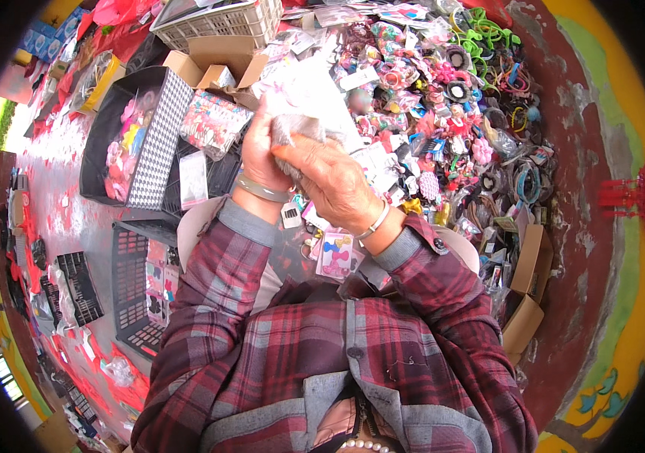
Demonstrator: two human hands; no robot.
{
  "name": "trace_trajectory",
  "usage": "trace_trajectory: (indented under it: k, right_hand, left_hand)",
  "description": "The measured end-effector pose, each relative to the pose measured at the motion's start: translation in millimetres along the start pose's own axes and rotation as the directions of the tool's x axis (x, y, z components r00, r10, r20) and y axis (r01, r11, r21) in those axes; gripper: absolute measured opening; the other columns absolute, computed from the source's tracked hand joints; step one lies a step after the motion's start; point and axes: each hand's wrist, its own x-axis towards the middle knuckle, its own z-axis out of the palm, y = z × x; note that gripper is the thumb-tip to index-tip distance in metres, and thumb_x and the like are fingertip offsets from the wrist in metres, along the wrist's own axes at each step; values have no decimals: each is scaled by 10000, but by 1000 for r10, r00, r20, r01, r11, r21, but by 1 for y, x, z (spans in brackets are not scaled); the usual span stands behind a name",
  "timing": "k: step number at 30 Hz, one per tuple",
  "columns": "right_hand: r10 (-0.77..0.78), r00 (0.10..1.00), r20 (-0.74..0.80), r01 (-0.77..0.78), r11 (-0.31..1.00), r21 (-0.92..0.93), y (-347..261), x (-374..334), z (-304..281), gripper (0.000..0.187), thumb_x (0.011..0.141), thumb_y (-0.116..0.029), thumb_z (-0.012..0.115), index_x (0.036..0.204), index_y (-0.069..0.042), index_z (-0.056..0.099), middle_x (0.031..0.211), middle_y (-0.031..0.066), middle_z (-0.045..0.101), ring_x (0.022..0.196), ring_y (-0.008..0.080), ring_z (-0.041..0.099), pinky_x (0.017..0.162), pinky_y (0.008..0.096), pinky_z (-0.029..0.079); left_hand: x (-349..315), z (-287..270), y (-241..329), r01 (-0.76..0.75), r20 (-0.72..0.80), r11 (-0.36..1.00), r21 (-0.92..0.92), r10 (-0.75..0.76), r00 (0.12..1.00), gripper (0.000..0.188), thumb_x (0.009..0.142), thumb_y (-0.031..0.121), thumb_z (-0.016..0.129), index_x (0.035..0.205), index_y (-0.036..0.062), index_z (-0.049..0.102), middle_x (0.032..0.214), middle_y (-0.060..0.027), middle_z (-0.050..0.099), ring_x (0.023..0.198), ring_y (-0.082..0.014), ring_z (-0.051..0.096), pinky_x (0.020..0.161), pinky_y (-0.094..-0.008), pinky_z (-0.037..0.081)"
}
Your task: The person sits on the floor and sorts through various hair accessories, including hair clips and hair ties, picking them up from a pile and placing them into a plastic crate.
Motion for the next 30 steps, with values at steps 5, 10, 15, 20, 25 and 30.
trace_trajectory:
  k: [5, 10, 15, 20, 25, 30]
  right_hand:
    - [368, 924, 105, -366, 772, 520, -21, -6, -33, 340, 759, 20, 468, 1080, -30, 568, 1003, 105, 594, 896, 236, 588, 816, 335, 441]
    - [625, 749, -220, -108, 443, 890, 14, -7, -67, 419, 843, -159, 451, 1222, 18, 427, 1101, 152, 542, 972, 244, 555, 875, 350, 435]
    - [705, 658, -266, -28, 376, 926, 24, 3, -76, 361, 909, -163, 380, 1238, -20, 423, 1163, 123, 519, 1036, 204, 523, 912, 323, 410]
    - [362, 901, -240, -285, 910, 301, 10, -1, -38, 351, 863, -29, 459, 1214, -34, 474, 1177, 136, 521, 1147, 232, 469, 943, 350, 369]
    - [96, 963, -253, -169, 942, -288, 19, -2, -16, 404, 782, -11, 526, 1179, -87, 506, 1157, 172, 523, 1193, 349, 419, 942, 417, 323]
    - [282, 877, -390, -288, 957, 43, 34, -4, -20, 383, 814, 59, 468, 1182, -47, 488, 1151, 156, 532, 1115, 283, 495, 940, 341, 370]
  left_hand:
    - [10, -1, 13, -43, 151, 993, -106, 58, 987, 523, 918, 320, 378, 1297, -37, 325, 1268, -180, 440, 1159, -317, 436, 1006, -432, 313]
    - [6, 4, 11, -51, 153, 989, -141, 73, 986, 495, 888, 225, 455, 1278, -54, 329, 1253, -190, 446, 1161, -326, 440, 1008, -460, 316]
    - [2, 2, -2, -26, 166, 996, -84, 39, 985, 455, 863, 128, 492, 1255, -58, 356, 1225, -190, 471, 1138, -315, 468, 988, -450, 353]
    - [-3, 4, -16, 138, 223, 989, -53, -123, 967, 429, 884, 156, 446, 1268, -20, 373, 1244, -156, 466, 1139, -282, 467, 983, -412, 353]
    - [-10, 5, -28, 81, 104, 994, -71, -73, 992, 382, 892, 142, 436, 1240, -13, 408, 1217, -130, 490, 1124, -252, 477, 991, -387, 343]
    - [-8, 4, -13, 74, 124, 993, -89, -63, 990, 337, 893, 111, 421, 1195, -37, 449, 1176, -153, 518, 1088, -259, 506, 958, -392, 379]
